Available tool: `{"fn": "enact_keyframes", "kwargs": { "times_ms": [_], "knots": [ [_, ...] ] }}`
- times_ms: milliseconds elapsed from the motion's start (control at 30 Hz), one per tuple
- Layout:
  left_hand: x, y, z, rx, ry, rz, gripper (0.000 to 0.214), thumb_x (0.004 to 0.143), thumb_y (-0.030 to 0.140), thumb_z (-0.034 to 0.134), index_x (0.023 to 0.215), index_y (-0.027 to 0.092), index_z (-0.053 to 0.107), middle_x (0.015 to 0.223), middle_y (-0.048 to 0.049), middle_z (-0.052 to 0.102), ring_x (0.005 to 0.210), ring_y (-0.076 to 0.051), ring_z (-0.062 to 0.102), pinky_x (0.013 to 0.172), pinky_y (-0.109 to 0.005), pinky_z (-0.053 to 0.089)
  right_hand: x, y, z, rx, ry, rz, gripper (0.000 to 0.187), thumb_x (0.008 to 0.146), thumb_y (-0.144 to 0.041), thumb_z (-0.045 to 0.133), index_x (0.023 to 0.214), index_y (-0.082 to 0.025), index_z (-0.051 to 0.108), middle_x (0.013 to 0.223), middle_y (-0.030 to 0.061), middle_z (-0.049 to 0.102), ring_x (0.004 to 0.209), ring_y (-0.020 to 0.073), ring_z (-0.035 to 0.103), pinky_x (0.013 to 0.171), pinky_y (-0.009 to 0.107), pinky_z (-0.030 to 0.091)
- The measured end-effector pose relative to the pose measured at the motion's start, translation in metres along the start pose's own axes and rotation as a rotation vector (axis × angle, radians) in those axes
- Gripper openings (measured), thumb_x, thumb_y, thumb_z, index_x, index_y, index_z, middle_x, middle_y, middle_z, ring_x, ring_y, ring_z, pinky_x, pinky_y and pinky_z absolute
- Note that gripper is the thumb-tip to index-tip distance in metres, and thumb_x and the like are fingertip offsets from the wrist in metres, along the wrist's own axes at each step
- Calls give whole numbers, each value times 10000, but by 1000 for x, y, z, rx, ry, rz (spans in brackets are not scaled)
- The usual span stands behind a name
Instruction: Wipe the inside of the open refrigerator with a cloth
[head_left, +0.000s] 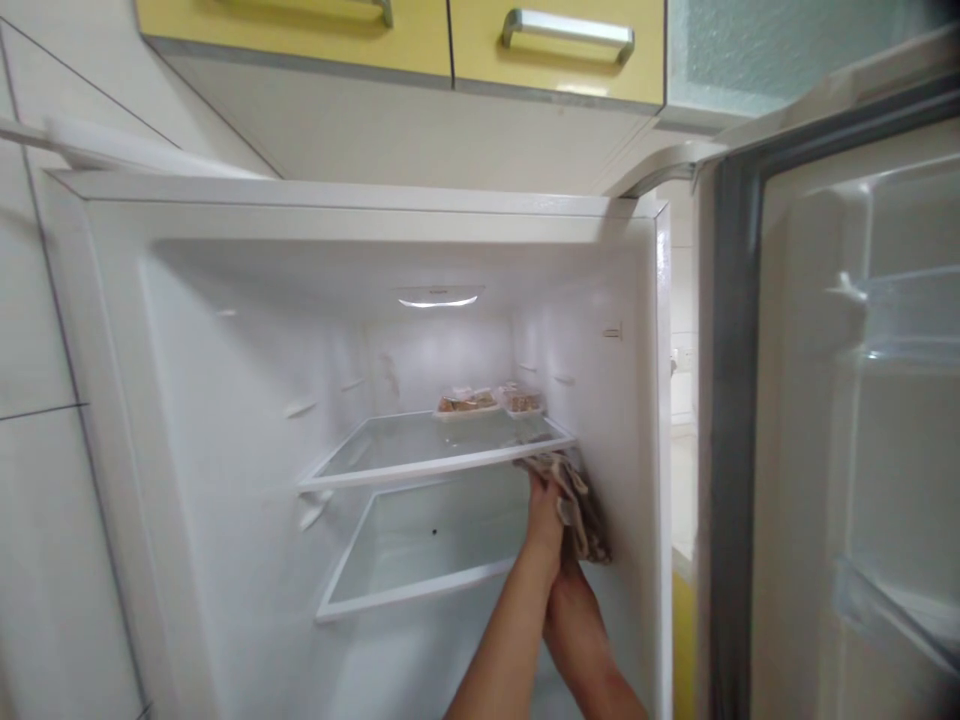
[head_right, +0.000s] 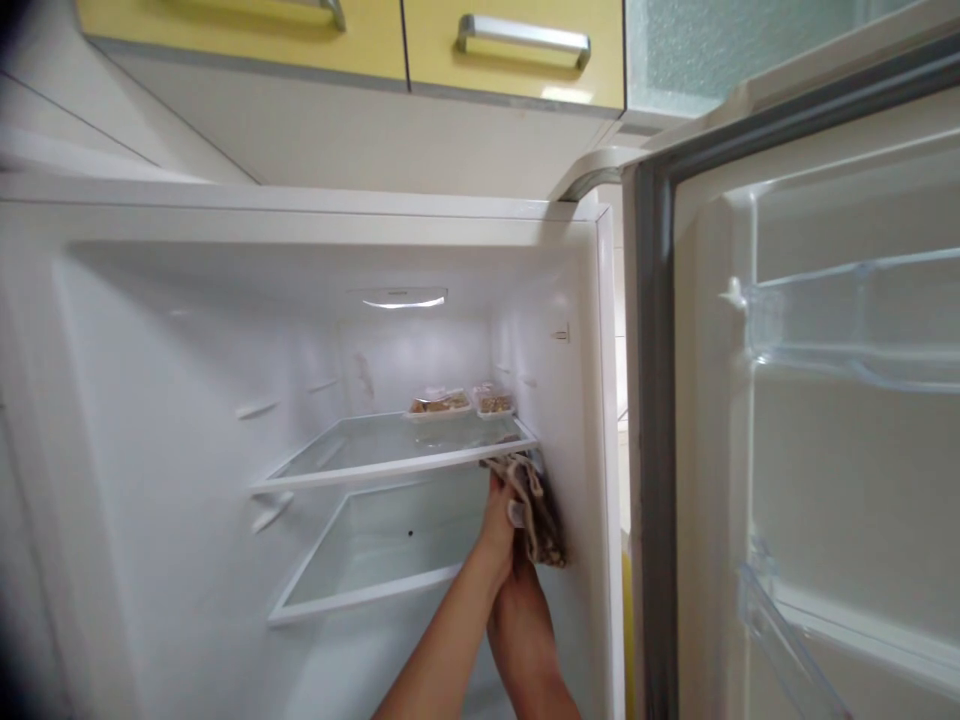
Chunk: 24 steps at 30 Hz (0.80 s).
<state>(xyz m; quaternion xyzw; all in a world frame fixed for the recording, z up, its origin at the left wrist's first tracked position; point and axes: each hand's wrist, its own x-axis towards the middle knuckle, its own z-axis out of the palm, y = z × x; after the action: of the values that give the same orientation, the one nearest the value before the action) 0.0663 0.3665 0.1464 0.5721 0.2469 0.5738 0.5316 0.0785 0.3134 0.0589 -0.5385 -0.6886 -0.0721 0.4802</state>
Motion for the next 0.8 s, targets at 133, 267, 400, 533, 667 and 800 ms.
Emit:
{"fn": "enact_keyframes", "kwargs": {
  "times_ms": [133, 267, 400, 533, 667, 800],
  "knots": [
    [5, 4, 5, 396, -41, 71, 579, 815, 449, 640, 1292, 131, 560, 1429, -198, 558, 1379, -283, 473, 1196, -415, 303, -5, 2, -1, -190, 10, -16, 558, 827, -40, 441, 1308, -214, 663, 1260, 99, 706, 1277, 281, 578, 1152, 454, 412],
    [3, 20, -14, 449, -211, 70, 461, 855, 481, 591, 1181, 160, 647, 1295, -166, 666, 1269, -287, 575, 1134, -417, 389, 3, 8, 5, -512, 145, 56, 576, 815, -8, 438, 1322, -182, 649, 1326, 143, 662, 1336, 331, 517, 1157, 533, 371],
    [-6, 28, -45, 360, -284, 62, 394, 871, 442, 540, 1118, 181, 701, 1205, -109, 734, 1164, -273, 645, 1091, -434, 445, 31, 28, 6, -615, 222, 27, 583, 861, -5, 356, 1372, -149, 597, 1414, 125, 604, 1391, 277, 466, 1175, 483, 363],
    [-25, 23, -97, 641, -78, 148, 365, 791, 275, 600, 1132, 210, 715, 1216, -106, 734, 1181, -292, 642, 1101, -461, 442, 68, 44, 7, -639, 30, -62, 581, 837, 31, 343, 1315, -124, 635, 1338, 150, 652, 1314, 242, 547, 1156, 438, 391],
    [-55, 16, -172, 1204, 64, 238, 369, 868, 211, 477, 1157, 165, 701, 1190, -138, 731, 1150, -299, 654, 1046, -505, 479, 102, 49, 17, -621, 13, -32, 590, 827, 64, 299, 1273, -92, 653, 1323, 212, 645, 1249, 254, 602, 1090, 472, 453],
    [-84, 1, -229, 1564, 176, 368, 352, 933, 265, 445, 1149, 178, 709, 1175, -105, 747, 1121, -283, 674, 998, -490, 506, 128, 52, 34, -566, -2, -51, 597, 826, 72, 275, 1294, -51, 624, 1301, 255, 642, 1255, 282, 587, 1046, 530, 463]
  ]
}}
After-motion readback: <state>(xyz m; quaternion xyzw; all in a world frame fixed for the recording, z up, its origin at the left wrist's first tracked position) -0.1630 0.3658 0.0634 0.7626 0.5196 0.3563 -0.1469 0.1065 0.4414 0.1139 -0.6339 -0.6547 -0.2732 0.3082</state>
